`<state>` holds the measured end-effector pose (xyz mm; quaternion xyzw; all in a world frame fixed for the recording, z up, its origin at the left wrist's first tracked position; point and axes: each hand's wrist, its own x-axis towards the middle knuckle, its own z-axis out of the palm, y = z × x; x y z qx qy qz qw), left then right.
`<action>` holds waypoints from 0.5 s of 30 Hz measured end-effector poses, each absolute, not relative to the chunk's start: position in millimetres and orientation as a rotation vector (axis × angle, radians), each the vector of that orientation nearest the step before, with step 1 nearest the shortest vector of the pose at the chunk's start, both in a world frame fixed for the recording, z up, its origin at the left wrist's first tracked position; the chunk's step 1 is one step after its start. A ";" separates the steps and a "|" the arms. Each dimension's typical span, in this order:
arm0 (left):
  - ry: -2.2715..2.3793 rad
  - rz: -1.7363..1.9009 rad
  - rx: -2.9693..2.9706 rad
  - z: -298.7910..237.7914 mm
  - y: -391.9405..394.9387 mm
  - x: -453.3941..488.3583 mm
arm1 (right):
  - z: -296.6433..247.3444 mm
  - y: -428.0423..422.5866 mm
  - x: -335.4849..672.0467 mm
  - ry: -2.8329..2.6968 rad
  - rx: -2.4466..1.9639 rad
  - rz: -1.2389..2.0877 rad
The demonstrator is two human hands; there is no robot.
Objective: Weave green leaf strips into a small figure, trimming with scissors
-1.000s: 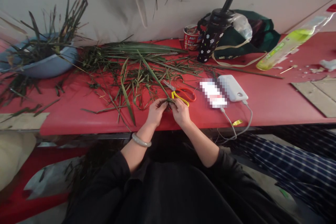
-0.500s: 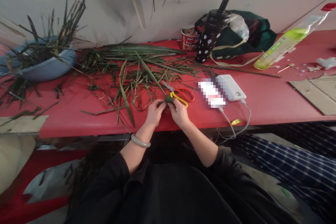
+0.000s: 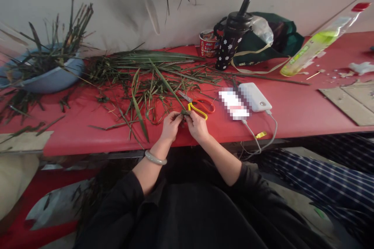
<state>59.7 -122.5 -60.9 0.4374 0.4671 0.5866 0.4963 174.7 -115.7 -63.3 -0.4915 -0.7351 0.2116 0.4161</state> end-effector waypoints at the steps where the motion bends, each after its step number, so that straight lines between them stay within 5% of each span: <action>1: 1.135 1.430 1.053 -60.4 -122.6 59.7 | -62.8 -115.6 174.5 -1.854 -1.234 0.511; 15: 1.084 1.461 0.997 -61.2 -121.3 60.8 | -62.5 -114.1 176.6 -1.804 -1.115 0.558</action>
